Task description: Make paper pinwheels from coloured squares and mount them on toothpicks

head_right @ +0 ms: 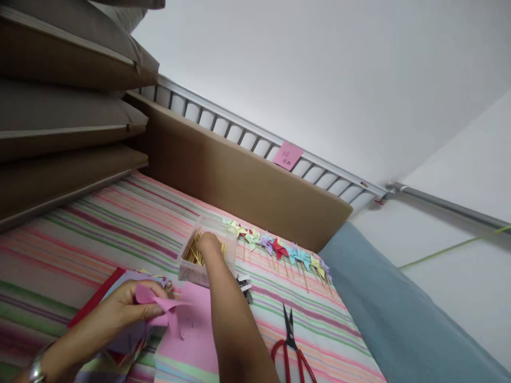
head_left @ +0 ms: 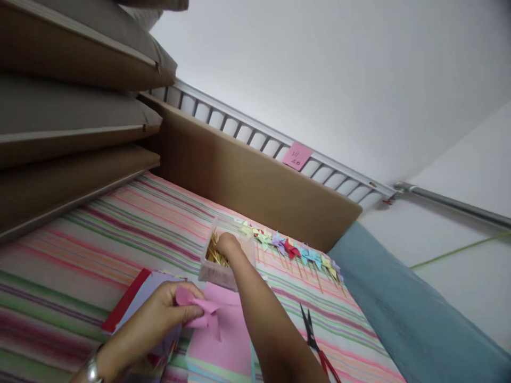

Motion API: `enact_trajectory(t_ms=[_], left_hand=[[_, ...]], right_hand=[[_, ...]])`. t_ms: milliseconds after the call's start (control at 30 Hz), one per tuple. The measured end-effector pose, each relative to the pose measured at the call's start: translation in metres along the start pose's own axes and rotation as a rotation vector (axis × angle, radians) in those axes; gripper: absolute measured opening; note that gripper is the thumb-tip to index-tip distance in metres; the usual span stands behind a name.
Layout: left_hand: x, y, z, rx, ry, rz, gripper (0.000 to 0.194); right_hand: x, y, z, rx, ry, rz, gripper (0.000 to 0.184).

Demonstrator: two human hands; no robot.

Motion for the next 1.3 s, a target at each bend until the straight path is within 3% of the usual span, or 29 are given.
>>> enact_trajectory(t_ms=[167,300,433,533,733,1067,1300], left_hand=[[0.002,-0.002,0.001,0.029,0.015,-0.012,0.007],[0.007,-0.004,0.0,0.049,-0.014,-0.02,0.006],[0.016,-0.007,-0.001,0.057,0.031,-0.012,0.005],[0.025,-0.007,-0.001,0.067,0.074,-0.003,0.005],[0.034,0.002,0.006,0.093,0.081,0.052,0.007],[0.046,0.012,0.016,0.198,0.006,0.15,0.009],[0.044,0.01,0.012,0.299,-0.08,0.157,0.011]], right_hand=[[-0.03,0.013,-0.026,-0.124,-0.135,0.107,0.023],[-0.055,0.018,-0.089,-0.33,-0.302,0.279,0.014],[-0.048,-0.008,-0.161,-0.416,-0.344,0.435,0.012],[-0.031,-0.037,-0.193,-0.466,-0.401,0.631,0.01],[-0.011,-0.065,-0.194,-0.308,-0.206,0.972,0.01],[-0.017,-0.066,-0.187,-0.38,-0.183,0.943,0.007],[-0.017,-0.062,-0.189,-0.391,-0.163,0.973,0.004]])
Point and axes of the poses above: each hand's wrist, its own z-axis towards the middle knuckle, its own x-axis out of the palm, y = z × x, the point moved 1 cm from there along z, towards the middle knuckle, and after that the axes turned 6 degrees about z, right-handed, at the moved point
